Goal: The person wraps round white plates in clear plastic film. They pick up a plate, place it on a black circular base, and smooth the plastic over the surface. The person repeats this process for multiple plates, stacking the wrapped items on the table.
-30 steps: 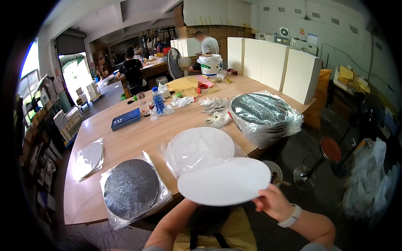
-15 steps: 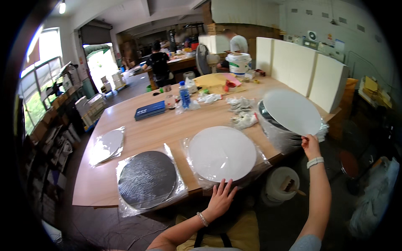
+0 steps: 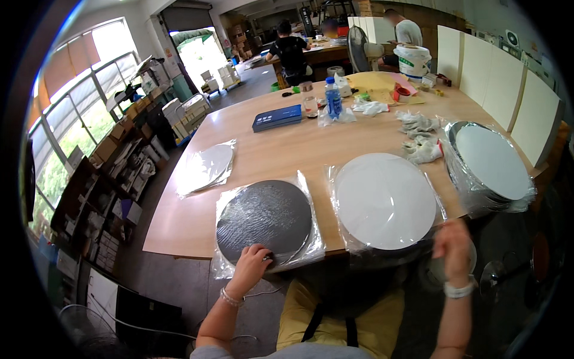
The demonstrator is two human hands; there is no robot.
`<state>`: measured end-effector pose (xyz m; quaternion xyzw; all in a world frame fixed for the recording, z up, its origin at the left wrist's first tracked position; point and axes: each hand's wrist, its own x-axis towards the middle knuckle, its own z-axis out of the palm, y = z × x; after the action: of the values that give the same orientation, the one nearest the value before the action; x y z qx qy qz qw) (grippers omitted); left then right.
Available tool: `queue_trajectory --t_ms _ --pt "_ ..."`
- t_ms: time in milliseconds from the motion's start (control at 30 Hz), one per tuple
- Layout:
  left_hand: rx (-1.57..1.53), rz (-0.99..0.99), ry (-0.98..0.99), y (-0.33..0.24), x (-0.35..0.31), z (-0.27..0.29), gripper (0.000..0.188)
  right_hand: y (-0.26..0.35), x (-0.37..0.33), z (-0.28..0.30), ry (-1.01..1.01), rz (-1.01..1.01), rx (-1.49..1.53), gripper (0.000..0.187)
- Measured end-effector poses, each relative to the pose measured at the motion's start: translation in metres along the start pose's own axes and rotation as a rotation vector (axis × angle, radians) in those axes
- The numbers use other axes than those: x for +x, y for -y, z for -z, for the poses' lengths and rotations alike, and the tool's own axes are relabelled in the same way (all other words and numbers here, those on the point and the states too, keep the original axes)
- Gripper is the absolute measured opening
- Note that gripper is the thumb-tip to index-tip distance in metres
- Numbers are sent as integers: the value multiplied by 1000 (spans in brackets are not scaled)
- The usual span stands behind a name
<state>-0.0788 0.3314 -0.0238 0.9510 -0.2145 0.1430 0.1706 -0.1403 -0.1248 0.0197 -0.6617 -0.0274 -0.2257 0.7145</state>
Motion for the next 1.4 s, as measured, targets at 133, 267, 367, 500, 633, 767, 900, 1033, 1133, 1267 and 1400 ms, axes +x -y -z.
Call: queue_trajectory --t_ms 133,267,367,500,633,767,900,1033,1133,1267,1400 --pt "32 40 185 13 7 0 19 -12 8 -151 703 -222 -244 19" --pt "62 28 199 21 10 -13 14 -98 40 -275 885 499 -462 25" --pt "113 -31 162 17 7 -8 13 -120 48 -316 1000 608 -711 28" --pt "156 -262 4 32 -4 -18 10 -139 49 -329 1077 538 -835 36" --pt "-29 -298 95 25 -4 2 16 -138 43 -326 1048 481 -817 37" --pt "-28 -328 70 20 -27 19 24 -140 38 -327 1004 528 -848 35" --pt "-150 -65 -167 26 -16 25 33 -141 44 -332 1066 514 -851 36" --pt "-17 -182 -53 66 -29 22 21 -134 39 -331 1040 495 -856 35" --pt "-5 -345 -28 62 -52 26 20 -139 37 -329 1011 482 -852 34" --pt "55 -286 -72 39 -101 19 22 -138 33 -335 1022 469 -837 37" --pt "193 -67 -341 22 -87 33 31 -141 33 -331 1041 446 -841 38"
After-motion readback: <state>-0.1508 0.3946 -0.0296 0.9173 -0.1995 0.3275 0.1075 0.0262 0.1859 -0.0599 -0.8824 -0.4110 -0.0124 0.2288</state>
